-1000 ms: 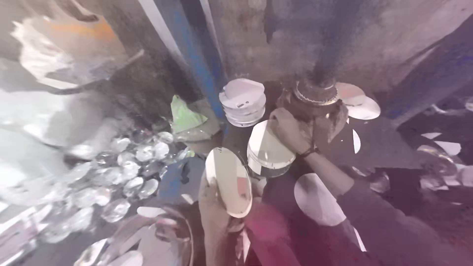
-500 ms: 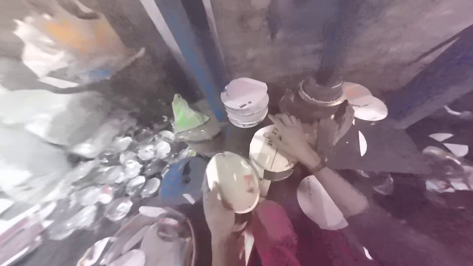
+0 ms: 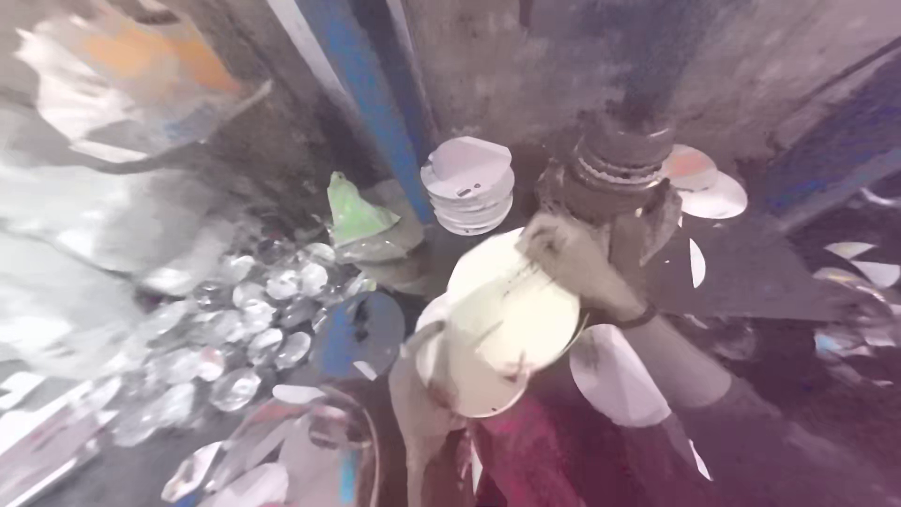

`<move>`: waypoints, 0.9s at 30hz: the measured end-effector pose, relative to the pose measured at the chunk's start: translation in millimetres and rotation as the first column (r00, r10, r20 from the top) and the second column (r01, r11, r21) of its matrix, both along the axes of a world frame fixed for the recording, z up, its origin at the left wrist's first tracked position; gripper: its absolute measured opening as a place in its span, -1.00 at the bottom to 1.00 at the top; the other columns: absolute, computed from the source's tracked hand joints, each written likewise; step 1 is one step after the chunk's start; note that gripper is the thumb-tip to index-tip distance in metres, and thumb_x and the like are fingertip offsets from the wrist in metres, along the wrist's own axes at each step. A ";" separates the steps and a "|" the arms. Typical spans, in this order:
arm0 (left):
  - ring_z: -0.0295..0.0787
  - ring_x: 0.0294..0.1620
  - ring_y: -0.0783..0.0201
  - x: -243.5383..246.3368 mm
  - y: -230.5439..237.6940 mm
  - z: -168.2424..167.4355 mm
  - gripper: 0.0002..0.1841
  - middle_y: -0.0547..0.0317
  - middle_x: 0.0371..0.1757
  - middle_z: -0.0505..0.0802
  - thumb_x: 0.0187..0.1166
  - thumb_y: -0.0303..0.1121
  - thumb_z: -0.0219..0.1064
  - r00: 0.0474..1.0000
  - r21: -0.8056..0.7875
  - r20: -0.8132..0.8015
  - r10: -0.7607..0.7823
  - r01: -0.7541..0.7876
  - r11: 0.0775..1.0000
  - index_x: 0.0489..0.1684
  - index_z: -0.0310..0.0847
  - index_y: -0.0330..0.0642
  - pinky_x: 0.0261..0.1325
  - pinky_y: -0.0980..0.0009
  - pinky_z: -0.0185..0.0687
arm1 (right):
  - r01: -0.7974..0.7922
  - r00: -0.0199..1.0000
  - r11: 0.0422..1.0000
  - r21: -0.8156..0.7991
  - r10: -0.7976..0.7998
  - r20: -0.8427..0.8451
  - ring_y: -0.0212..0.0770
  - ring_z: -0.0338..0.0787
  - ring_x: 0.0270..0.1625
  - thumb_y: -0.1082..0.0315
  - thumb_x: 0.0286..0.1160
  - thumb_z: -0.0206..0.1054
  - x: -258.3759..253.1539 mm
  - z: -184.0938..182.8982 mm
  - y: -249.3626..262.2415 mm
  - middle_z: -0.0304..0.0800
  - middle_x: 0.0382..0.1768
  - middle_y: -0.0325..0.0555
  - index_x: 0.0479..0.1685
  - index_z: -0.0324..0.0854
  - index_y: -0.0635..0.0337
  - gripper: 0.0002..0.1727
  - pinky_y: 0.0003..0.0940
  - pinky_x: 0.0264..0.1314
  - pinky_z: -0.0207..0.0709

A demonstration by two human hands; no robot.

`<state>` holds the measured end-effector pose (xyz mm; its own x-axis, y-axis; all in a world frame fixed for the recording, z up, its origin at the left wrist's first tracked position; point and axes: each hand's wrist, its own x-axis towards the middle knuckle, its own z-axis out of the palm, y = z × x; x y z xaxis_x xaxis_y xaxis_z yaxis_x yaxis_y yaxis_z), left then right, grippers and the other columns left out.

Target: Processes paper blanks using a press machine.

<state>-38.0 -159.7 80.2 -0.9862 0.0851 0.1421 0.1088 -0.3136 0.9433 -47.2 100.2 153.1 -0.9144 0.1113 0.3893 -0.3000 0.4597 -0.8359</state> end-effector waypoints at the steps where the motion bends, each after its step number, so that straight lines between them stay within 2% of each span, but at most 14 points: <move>1: 0.84 -0.13 0.54 3.0 10.4 4.8 -0.59 0.45 -0.15 0.89 0.81 -0.28 -0.19 1.000 -0.035 0.018 0.006 -0.006 0.999 0.03 0.67 -0.19 -0.02 0.50 0.80 | -0.006 1.000 0.996 0.091 0.006 -0.001 -0.33 0.68 -0.45 0.41 0.54 0.36 4.4 -3.3 -16.7 0.74 -0.46 -0.11 -0.22 0.73 0.31 -0.87 -0.37 -0.36 0.59; 3: 0.82 -0.41 0.58 3.2 23.9 9.6 -0.73 0.49 -0.43 0.85 0.74 -0.46 -0.01 0.996 -0.094 0.027 0.080 -0.078 0.993 -0.17 0.67 -0.19 -0.30 0.57 0.81 | 0.095 0.994 0.957 0.273 -0.076 -0.081 -0.19 0.76 -0.35 0.31 0.54 0.33 4.7 -14.0 -33.5 0.78 -0.41 -0.04 -0.28 0.79 0.27 -0.79 -0.24 -0.27 0.63; 5: 0.78 -0.45 0.60 0.8 21.1 10.7 -0.79 0.47 -0.48 0.80 0.71 -0.54 0.02 0.982 -0.120 0.028 0.187 -0.182 0.976 -0.17 0.61 -0.25 -0.35 0.60 0.78 | 0.231 0.972 0.864 0.448 -0.227 -0.065 0.13 0.82 0.11 0.15 0.62 0.34 -4.1 -20.0 -19.2 0.84 0.05 0.15 0.15 0.78 0.27 -0.62 0.11 0.19 0.65; 6: 0.78 -0.41 0.62 -0.2 14.9 10.1 -0.81 0.47 -0.43 0.78 0.75 -0.53 -0.02 0.966 -0.117 0.038 0.256 -0.250 0.961 -0.09 0.55 -0.26 -0.30 0.62 0.77 | 0.262 0.952 0.795 0.546 -0.305 -0.014 0.27 0.68 0.33 0.04 0.62 0.35 -10.4 -26.0 -6.9 0.72 0.29 0.22 0.39 0.67 0.27 -0.46 0.24 0.37 0.51; 8: 0.76 -0.15 0.64 -4.6 -4.5 3.5 -0.72 0.34 -0.10 0.75 0.80 -0.49 -0.09 0.931 -0.147 0.011 0.366 -0.361 0.921 0.32 0.39 -0.37 -0.04 0.62 0.75 | 0.279 0.902 0.684 0.674 -0.428 0.062 0.40 0.48 0.54 -0.02 0.57 0.40 -20.7 -42.4 10.2 0.55 0.51 0.27 0.42 0.62 0.29 -0.38 0.42 0.46 0.30; 10: 0.65 0.25 0.55 -14.7 -24.6 -4.4 -0.53 0.08 0.40 0.60 0.79 -0.48 -0.18 0.929 -0.152 -0.051 0.368 -0.371 0.916 0.66 0.10 -0.44 0.30 0.57 0.61 | 0.337 0.881 0.625 0.704 -0.473 -0.002 0.37 0.51 0.53 0.06 0.54 0.43 -24.9 -49.1 13.6 0.60 0.47 0.22 0.29 0.68 0.27 -0.49 0.44 0.41 0.29; 11: 0.64 0.30 0.51 -18.6 -29.4 -6.5 -0.50 0.06 0.46 0.58 0.78 -0.48 -0.22 0.928 -0.109 -0.041 0.371 -0.373 0.921 0.71 0.05 -0.42 0.34 0.54 0.59 | 0.366 0.884 0.623 0.691 -0.466 -0.048 0.37 0.56 0.46 0.17 0.52 0.45 -23.5 -44.7 13.1 0.63 0.40 0.25 0.26 0.65 0.27 -0.55 0.42 0.33 0.35; 13: 0.76 0.10 0.53 -20.4 -31.4 -6.3 -0.57 0.26 0.20 0.72 0.83 -0.44 -0.26 0.925 0.047 0.045 0.378 -0.380 0.924 0.62 0.19 -0.29 0.16 0.50 0.73 | 0.394 0.899 0.700 0.595 -0.430 -0.090 0.30 0.71 0.24 0.32 0.55 0.38 -17.5 -38.3 11.0 0.72 0.16 0.23 0.16 0.62 0.27 -0.70 0.31 0.15 0.50; 15: 0.84 -0.08 0.49 -21.4 -27.0 -4.5 -0.64 0.36 -0.11 0.85 0.85 -0.34 -0.28 0.944 0.217 0.109 0.311 -0.328 0.920 0.27 0.45 -0.16 0.02 0.43 0.81 | 0.386 0.916 0.823 0.417 -0.394 -0.070 0.14 0.83 -0.18 0.35 0.68 0.27 -11.1 -31.9 13.8 0.79 -0.16 0.16 0.23 0.58 0.22 -0.74 0.16 -0.20 0.67; 17: 0.82 -0.03 0.49 -20.2 -15.4 0.0 -0.63 0.34 -0.05 0.83 0.86 -0.31 -0.26 0.967 0.203 0.088 0.240 -0.254 0.946 0.35 0.42 -0.18 0.08 0.43 0.80 | 0.334 0.938 0.920 0.204 -0.302 -0.171 -0.11 0.75 -0.42 0.43 0.72 0.17 -6.6 -29.0 20.2 0.77 -0.26 0.04 0.29 0.57 0.22 -0.73 -0.16 -0.42 0.67; 20: 0.79 0.05 0.53 -20.2 21.9 19.3 -0.52 0.22 0.21 0.72 0.74 -0.49 -0.01 0.993 -0.003 -0.014 0.113 -0.113 0.994 0.65 0.15 -0.36 0.09 0.52 0.79 | 0.103 0.988 0.992 -0.073 -0.111 -0.111 -0.42 0.70 -0.30 0.44 0.78 0.04 6.2 -9.8 3.1 0.80 -0.10 -0.13 0.28 0.65 0.22 -0.68 -0.46 -0.26 0.64; 23: 0.80 0.03 0.46 -24.4 62.8 27.7 -0.44 0.05 0.26 0.72 0.53 -0.56 0.19 0.994 -0.068 -0.102 0.025 -0.032 0.997 0.57 0.26 -0.48 0.03 0.51 0.80 | -0.073 0.977 0.994 -0.086 0.088 0.192 -0.22 0.72 0.31 0.29 0.87 -0.10 28.8 16.0 -16.3 0.72 0.37 0.07 0.67 0.42 0.17 -0.51 -0.21 0.42 0.54; 25: 0.79 0.06 0.45 -25.9 80.8 33.3 -0.50 0.00 0.27 0.72 0.54 -0.58 0.16 0.990 -0.061 -0.140 0.025 -0.034 0.998 0.50 0.35 -0.52 0.06 0.51 0.77 | 0.008 0.992 1.000 -0.010 -0.006 0.127 -0.17 0.70 0.39 0.35 0.79 -0.06 40.3 15.6 -20.0 0.68 0.42 0.15 0.76 0.29 0.21 -0.44 -0.22 0.50 0.50; 27: 0.76 0.07 0.46 -25.1 94.9 36.7 -0.52 0.03 0.25 0.71 0.53 -0.56 0.06 0.985 -0.029 -0.172 -0.022 0.017 0.999 0.47 0.33 -0.53 0.09 0.52 0.75 | 0.245 0.961 0.970 -0.011 -0.244 -0.128 -0.18 0.79 0.30 0.50 0.55 0.03 45.7 1.2 -26.5 0.82 0.26 0.14 0.46 0.62 0.34 -0.50 -0.26 0.41 0.59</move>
<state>-63.0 -64.8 116.9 -0.9452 0.1098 0.3073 0.2649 -0.2920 0.9190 -1.5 73.6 154.3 -0.8023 0.3231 0.5019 -0.2820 0.5359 -0.7958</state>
